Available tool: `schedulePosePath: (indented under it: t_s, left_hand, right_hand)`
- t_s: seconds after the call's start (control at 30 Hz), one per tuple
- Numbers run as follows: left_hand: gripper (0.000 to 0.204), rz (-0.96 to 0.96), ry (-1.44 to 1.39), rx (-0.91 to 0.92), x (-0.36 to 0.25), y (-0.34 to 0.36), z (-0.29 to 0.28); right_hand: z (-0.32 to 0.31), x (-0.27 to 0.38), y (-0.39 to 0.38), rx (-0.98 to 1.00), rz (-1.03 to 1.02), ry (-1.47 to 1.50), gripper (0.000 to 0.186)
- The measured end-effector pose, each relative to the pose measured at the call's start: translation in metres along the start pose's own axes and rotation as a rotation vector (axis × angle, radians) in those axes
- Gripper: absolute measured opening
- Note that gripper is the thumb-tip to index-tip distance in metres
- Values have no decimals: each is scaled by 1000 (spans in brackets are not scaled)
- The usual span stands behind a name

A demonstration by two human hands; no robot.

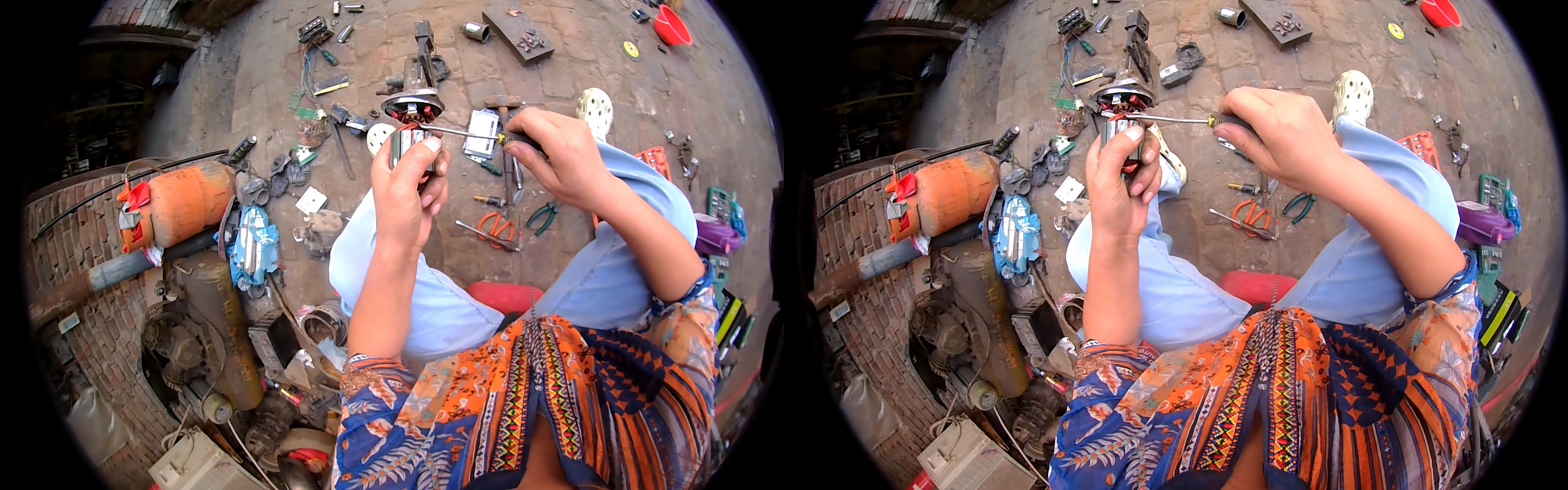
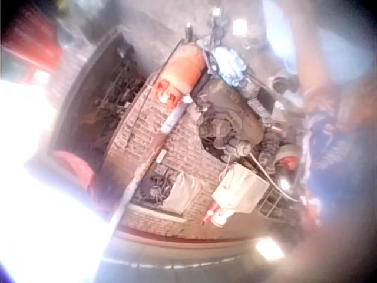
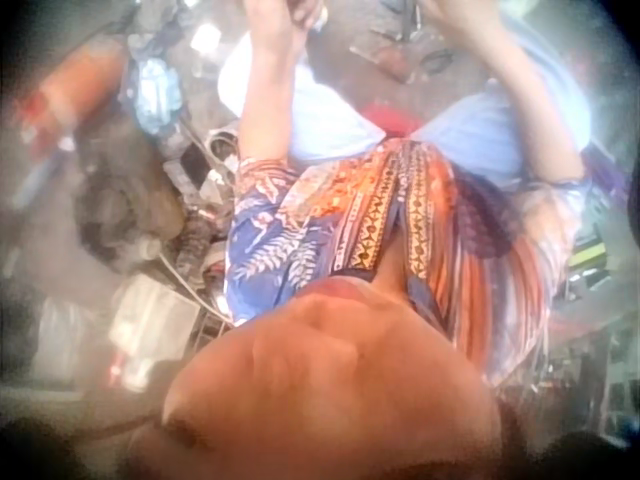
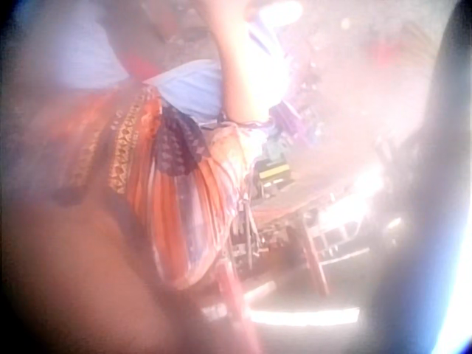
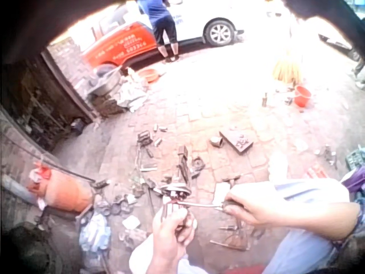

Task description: The person sits on the ground and uses a hammer and screwdriver to disassemble and adjust a small electric motor. They repeatedly strike a component with the hammer, then use the screwdriver to pry and rotate internal parts.

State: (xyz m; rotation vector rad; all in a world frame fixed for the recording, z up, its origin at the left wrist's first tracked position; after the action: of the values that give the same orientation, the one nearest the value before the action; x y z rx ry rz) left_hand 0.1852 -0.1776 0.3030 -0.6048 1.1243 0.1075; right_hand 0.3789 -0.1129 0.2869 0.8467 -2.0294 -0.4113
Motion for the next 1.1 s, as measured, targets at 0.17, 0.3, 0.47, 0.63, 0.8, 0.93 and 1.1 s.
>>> schedulePosePath:
  t_s: [0.17,0.3,0.47,0.63,0.8,0.93,1.1]
  left_hand:
    - [22,17,137,43,-5,0,-3]
    - [24,-88,127,104,-2,-1,-6]
    - [23,-93,128,89,-2,-2,-4]
    - [26,-82,177,98,-4,-3,-5]
    - [25,-83,195,104,-4,-4,-3]
    - [24,-74,198,92,-3,-4,-5]
    - [21,-61,214,82,-4,-3,-4]
  right_hand:
    - [0,-8,1,146,48,22,22]
    - [0,-12,6,31,-140,-86,22]
    - [-3,-15,7,56,-40,62,21]
    - [-11,-18,11,179,123,186,21]
    - [-12,-20,11,216,123,182,22]
    - [-13,-18,12,211,109,177,22]
    - [-11,-21,8,133,35,82,22]
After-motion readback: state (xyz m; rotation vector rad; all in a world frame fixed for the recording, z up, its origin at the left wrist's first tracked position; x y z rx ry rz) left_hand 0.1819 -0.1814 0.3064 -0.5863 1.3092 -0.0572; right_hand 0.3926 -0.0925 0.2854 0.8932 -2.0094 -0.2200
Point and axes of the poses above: each hand's wrist, its own y-axis towards the middle knuckle, its own z-axis out of the palm, x = y × z, the point moved 2 cm from there along y, towards the middle knuckle, and after that the axes turned 15 degrees about -x, right-handed, at the moved point
